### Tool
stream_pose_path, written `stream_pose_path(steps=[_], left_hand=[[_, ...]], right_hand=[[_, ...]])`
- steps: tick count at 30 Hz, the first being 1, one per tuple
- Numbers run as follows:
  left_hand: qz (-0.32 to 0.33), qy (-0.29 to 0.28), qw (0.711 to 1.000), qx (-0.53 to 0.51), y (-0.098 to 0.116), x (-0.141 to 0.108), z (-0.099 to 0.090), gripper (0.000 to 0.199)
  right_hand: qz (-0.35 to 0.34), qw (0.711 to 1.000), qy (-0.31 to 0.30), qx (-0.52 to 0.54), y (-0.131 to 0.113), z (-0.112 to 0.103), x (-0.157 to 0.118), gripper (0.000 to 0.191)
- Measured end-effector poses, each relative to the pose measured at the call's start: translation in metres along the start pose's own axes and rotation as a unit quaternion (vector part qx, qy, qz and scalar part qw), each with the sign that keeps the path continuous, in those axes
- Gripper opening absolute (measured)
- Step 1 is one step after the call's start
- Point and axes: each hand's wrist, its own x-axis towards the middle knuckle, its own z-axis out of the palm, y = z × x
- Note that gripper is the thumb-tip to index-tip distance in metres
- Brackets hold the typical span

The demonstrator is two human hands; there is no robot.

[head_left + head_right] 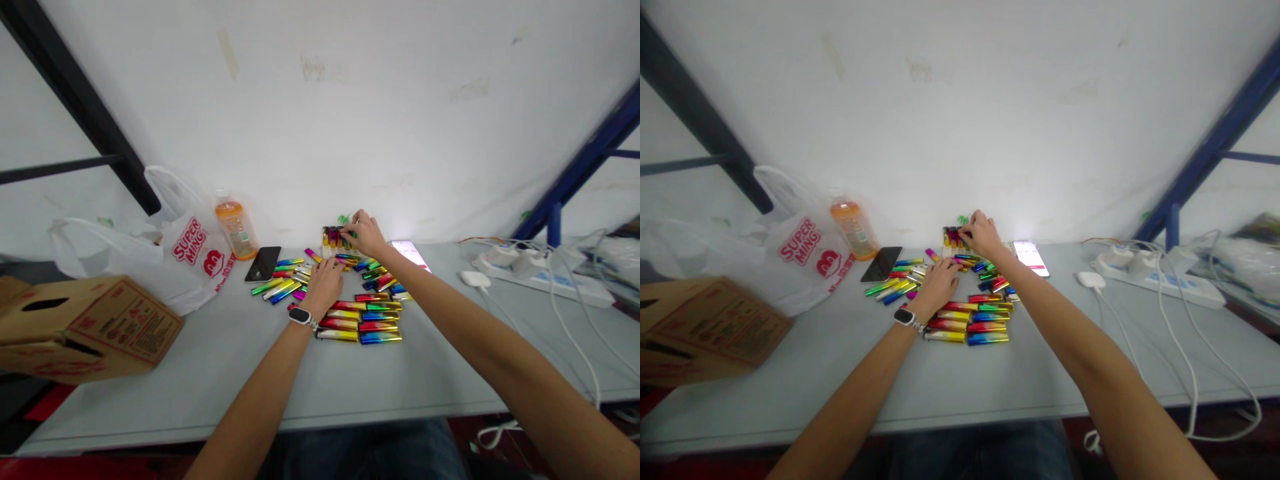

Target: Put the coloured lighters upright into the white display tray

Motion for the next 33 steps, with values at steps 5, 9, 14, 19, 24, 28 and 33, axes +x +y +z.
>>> stream_pose_path(steps=[5,9,14,19,24,28,33], left_hand=[[0.005,0.013,1.0,0.009,-0.001,0.0,0.003,0.035],[0.002,0.016,1.0,0.005,-0.001,0.001,0.003,0.034],[-0.004,0.033,0.999,-0.009,0.001,0.001,-0.002,0.035],[-0.007,0.018,1.0,-0.013,0.002,0.001,-0.004,0.036],[0.002,0.024,1.0,-0.004,0.001,0.003,0.0,0.035],[0.004,0.017,1.0,-0.006,0.001,0.003,0.001,0.035],[-0.009,0.022,1.0,-0.008,0.003,0.003,-0.001,0.035]], right_hand=[[0.027,0.999,0.009,0.032,0.01,0.004,0.001,0.027],[0.056,0.996,0.021,0.072,0.024,0.008,-0.002,0.028],[0.043,0.995,0.007,0.094,0.026,0.009,-0.002,0.027],[0.026,0.992,-0.034,0.116,0.024,0.008,0.006,0.019],[0.032,0.99,-0.033,0.133,0.03,0.007,0.01,0.019],[0.028,0.994,-0.021,0.101,0.032,0.007,0.005,0.021],[-0.004,1.0,0.007,0.019,0.029,0.001,-0.002,0.024]])
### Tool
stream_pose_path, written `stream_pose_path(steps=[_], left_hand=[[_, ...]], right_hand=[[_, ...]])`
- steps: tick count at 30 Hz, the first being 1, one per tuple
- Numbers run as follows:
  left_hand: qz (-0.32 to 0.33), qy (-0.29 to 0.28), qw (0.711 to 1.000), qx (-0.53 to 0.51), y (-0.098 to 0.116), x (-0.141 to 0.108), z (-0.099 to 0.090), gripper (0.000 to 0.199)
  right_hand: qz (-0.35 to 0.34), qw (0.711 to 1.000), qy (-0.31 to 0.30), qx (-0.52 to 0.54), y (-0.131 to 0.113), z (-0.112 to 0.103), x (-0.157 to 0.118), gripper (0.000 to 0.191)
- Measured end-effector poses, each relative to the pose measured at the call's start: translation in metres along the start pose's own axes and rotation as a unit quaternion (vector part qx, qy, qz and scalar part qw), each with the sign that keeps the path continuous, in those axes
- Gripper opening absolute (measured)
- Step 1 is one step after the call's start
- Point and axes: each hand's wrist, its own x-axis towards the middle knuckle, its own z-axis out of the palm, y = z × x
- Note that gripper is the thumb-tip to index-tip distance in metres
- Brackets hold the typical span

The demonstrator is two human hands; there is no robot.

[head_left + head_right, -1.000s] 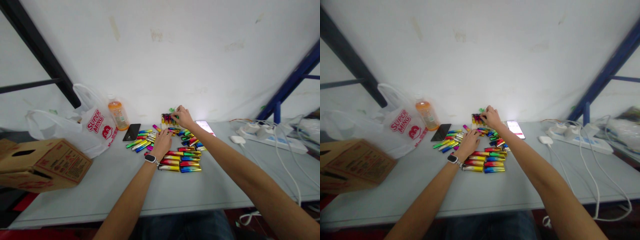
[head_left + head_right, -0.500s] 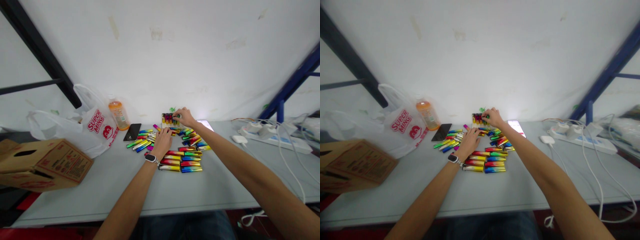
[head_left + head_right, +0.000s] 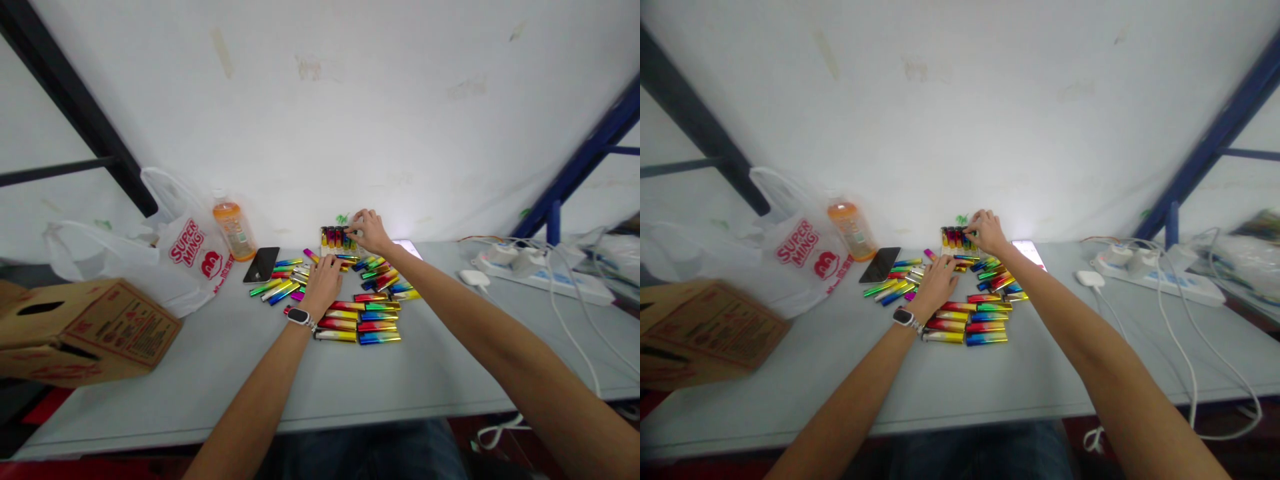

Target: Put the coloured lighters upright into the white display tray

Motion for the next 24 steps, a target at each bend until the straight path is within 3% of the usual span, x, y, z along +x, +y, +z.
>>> stream_pose_path(steps=[10,14,24], left_hand=[[0.013,-0.022,1.0,0.007,-0.003,0.001,0.001,0.032],[0.015,-0.026,0.999,0.021,-0.002,0.002,0.001,0.032],[0.063,-0.034,0.997,0.007,0.004,0.002,-0.013,0.021]], right_hand=[[-0.013,0.995,-0.044,-0.083,-0.021,-0.013,-0.026,0.046],[0.02,0.998,-0.008,-0.061,-0.03,-0.013,-0.042,0.051],[0.093,0.983,0.139,0.074,-0.057,-0.021,-0.079,0.024]])
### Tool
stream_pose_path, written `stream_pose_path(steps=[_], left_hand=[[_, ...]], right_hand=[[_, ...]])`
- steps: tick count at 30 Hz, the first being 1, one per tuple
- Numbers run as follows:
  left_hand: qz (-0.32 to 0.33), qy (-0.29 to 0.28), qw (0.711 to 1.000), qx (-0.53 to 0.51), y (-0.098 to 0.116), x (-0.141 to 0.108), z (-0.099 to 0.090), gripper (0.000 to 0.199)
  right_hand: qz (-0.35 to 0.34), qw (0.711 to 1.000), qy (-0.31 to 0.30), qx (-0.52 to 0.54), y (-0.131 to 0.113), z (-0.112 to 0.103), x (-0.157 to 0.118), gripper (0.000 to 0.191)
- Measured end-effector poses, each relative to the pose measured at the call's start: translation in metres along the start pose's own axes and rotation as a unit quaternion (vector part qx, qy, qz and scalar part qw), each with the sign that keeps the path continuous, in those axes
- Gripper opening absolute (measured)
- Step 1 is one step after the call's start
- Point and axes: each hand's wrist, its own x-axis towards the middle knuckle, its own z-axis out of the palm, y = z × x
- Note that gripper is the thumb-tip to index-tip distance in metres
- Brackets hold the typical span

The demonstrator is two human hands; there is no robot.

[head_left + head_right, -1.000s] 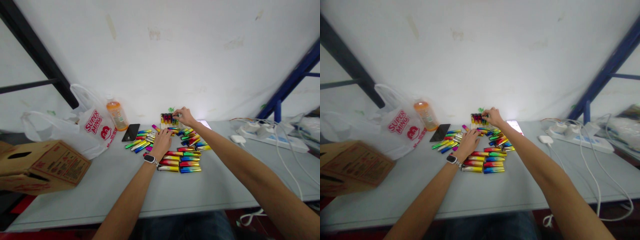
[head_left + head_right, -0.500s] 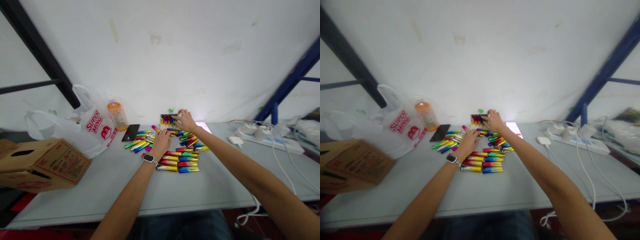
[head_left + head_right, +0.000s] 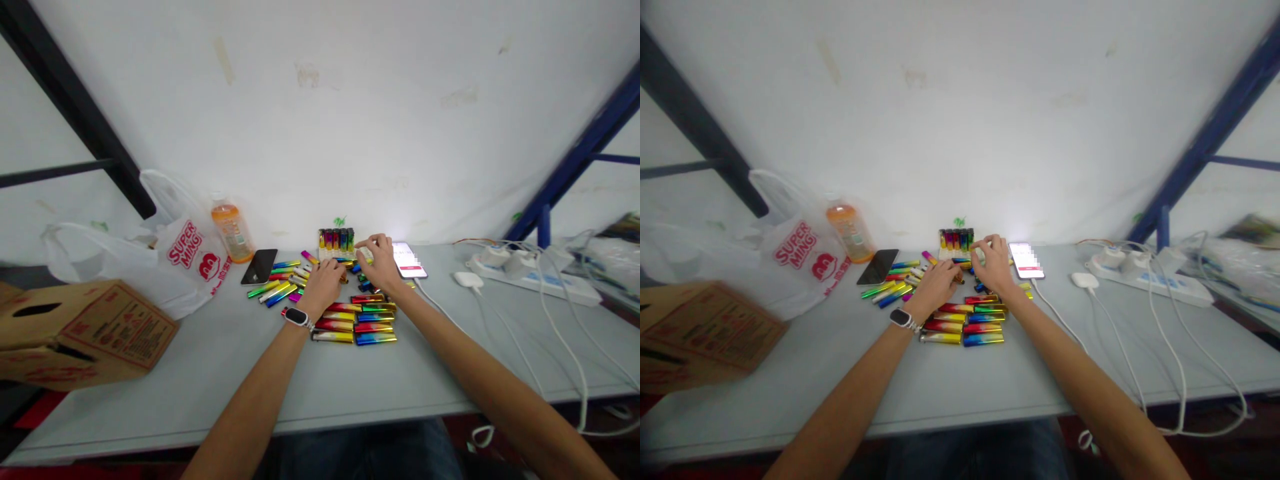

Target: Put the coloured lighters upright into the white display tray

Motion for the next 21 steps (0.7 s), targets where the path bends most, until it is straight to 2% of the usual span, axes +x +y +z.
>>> stream_pose_path(steps=[4,6,9,12,14,15,16,18,19,21], left_hand=[[0.027,0.061,0.99,-0.126,-0.002,0.004,-0.002,0.017],[0.03,0.106,0.962,-0.249,-0.001,0.006,-0.001,0.012],[0.008,0.165,0.875,-0.454,0.003,0.007,0.003,0.011],[-0.027,0.18,0.777,-0.603,0.009,0.007,0.008,0.022],[-0.047,0.185,0.735,-0.65,0.009,0.008,0.011,0.029],[-0.056,0.192,0.725,-0.659,0.009,0.008,0.012,0.031],[-0.063,0.198,0.722,-0.66,0.008,0.008,0.013,0.032],[-0.072,0.2,0.738,-0.641,0.005,0.007,0.014,0.032],[-0.071,0.191,0.753,-0.625,0.005,0.007,0.015,0.032],[-0.061,0.158,0.79,-0.589,0.005,0.004,0.017,0.03]], right_hand=[[0.05,0.996,0.013,0.067,-0.003,-0.007,-0.016,0.02],[0.089,0.989,0.007,0.12,-0.006,-0.01,-0.019,0.022],[0.136,0.972,-0.035,0.19,-0.013,-0.014,-0.023,0.033],[0.153,0.956,-0.108,0.228,-0.018,-0.018,-0.026,0.043],[0.163,0.937,-0.155,0.268,-0.018,-0.021,-0.027,0.045],[0.172,0.922,-0.171,0.301,-0.017,-0.022,-0.027,0.045],[0.184,0.906,-0.179,0.338,-0.016,-0.022,-0.027,0.045],[0.207,0.875,-0.167,0.404,-0.013,-0.023,-0.027,0.044],[0.215,0.868,-0.149,0.422,-0.012,-0.022,-0.027,0.043],[0.212,0.874,-0.107,0.423,-0.013,-0.02,-0.028,0.042]])
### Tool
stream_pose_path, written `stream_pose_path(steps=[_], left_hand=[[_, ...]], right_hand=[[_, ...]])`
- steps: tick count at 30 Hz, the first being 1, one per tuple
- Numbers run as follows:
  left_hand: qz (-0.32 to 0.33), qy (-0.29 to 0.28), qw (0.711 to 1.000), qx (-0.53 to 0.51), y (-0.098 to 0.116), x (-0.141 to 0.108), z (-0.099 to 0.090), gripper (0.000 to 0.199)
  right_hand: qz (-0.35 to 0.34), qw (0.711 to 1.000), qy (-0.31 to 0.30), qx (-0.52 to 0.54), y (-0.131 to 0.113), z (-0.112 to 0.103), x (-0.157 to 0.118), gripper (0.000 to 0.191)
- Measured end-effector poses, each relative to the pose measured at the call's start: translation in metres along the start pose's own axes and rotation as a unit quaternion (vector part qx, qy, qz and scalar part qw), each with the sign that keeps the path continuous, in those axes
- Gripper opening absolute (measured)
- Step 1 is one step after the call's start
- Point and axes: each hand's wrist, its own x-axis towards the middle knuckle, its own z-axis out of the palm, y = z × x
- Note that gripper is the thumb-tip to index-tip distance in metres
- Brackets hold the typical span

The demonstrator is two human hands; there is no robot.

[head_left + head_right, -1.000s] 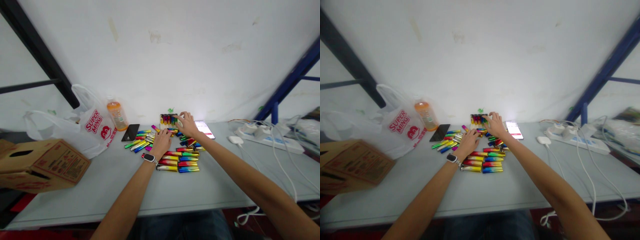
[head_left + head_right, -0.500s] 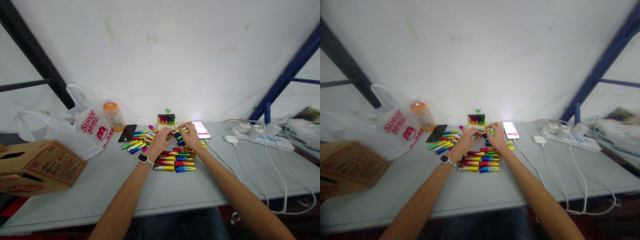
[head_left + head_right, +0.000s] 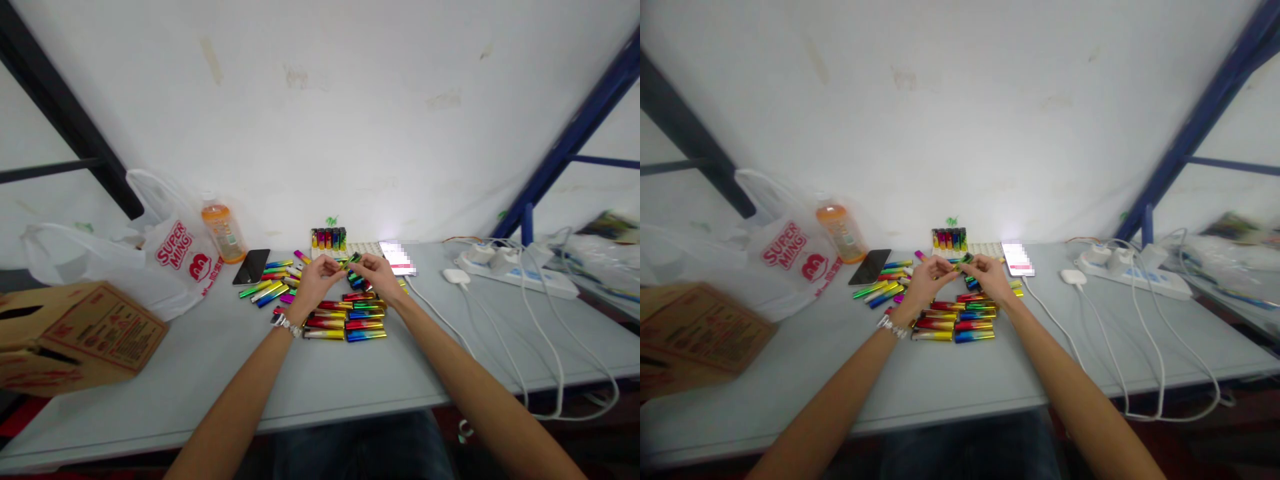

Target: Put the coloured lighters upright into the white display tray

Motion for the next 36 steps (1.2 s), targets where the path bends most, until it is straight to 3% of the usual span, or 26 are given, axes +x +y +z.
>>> stream_pose_path(steps=[4,8,15,20,25,31,36], left_hand=[[0.016,-0.052,0.994,0.095,0.002,-0.006,0.003,0.027],[0.071,-0.039,0.975,0.209,0.01,-0.008,0.0,0.019],[0.117,-0.039,0.953,0.277,0.013,-0.008,-0.005,0.021],[0.115,-0.077,0.95,0.281,0.011,-0.01,-0.001,0.025],[0.111,-0.09,0.953,0.267,0.011,-0.01,0.001,0.024],[0.104,-0.092,0.954,0.266,0.01,-0.01,0.001,0.022],[0.1,-0.101,0.953,0.267,0.009,-0.01,0.0,0.022]], right_hand=[[-0.04,0.999,0.034,-0.005,0.0,0.012,-0.004,0.038],[-0.033,0.995,0.044,0.082,-0.004,0.021,-0.007,0.04],[0.056,0.984,0.047,0.163,-0.01,0.02,-0.012,0.04],[0.051,0.994,0.094,0.027,-0.006,0.02,-0.014,0.049],[0.019,0.982,0.154,-0.111,-0.004,0.021,-0.012,0.049],[-0.015,0.985,0.136,-0.102,-0.007,0.023,-0.017,0.05],[0.012,0.989,0.125,-0.073,-0.005,0.022,-0.019,0.053]])
